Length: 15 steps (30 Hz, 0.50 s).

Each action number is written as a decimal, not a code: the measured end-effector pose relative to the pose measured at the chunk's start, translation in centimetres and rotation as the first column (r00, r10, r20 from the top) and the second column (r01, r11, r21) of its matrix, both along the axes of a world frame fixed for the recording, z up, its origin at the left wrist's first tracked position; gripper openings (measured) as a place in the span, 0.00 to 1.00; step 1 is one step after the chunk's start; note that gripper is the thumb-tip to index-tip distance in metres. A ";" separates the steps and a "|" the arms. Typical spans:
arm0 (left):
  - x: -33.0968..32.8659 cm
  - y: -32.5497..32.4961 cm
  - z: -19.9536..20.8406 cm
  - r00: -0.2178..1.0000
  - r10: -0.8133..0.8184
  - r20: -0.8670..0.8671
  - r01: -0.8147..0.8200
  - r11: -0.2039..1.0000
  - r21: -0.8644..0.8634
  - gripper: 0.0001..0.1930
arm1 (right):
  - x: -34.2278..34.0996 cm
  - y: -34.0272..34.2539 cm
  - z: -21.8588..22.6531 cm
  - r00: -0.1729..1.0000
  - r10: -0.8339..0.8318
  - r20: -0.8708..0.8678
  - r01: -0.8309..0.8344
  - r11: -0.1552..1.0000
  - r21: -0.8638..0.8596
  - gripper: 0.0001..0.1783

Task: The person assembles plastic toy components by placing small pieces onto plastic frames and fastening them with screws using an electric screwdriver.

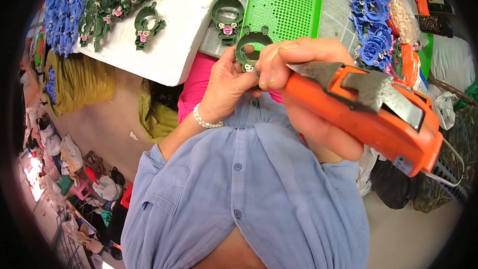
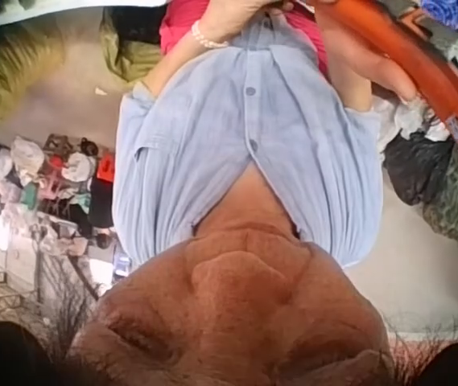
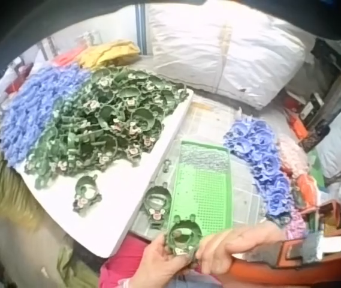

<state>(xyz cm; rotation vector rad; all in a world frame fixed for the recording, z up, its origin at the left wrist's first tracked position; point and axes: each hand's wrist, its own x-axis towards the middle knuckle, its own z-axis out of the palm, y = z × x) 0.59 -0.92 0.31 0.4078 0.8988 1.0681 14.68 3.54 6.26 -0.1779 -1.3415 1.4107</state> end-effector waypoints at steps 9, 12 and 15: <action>-0.1 0.0 0.1 1.000 0.022 0.001 -0.022 1.000 -0.009 0.20 | -0.7 0.0 -1.0 1.000 -0.007 0.007 0.007 1.000 0.026 0.55; 0.1 0.2 0.3 0.999 0.021 -0.033 -0.020 1.000 0.009 0.20 | -0.8 -0.1 -1.1 0.999 -0.030 0.012 0.030 0.999 0.025 0.55; 0.4 -0.1 -0.3 0.997 0.070 -0.015 -0.070 0.997 0.041 0.19 | -0.8 -0.3 -1.2 0.999 -0.051 0.017 0.050 0.998 0.025 0.55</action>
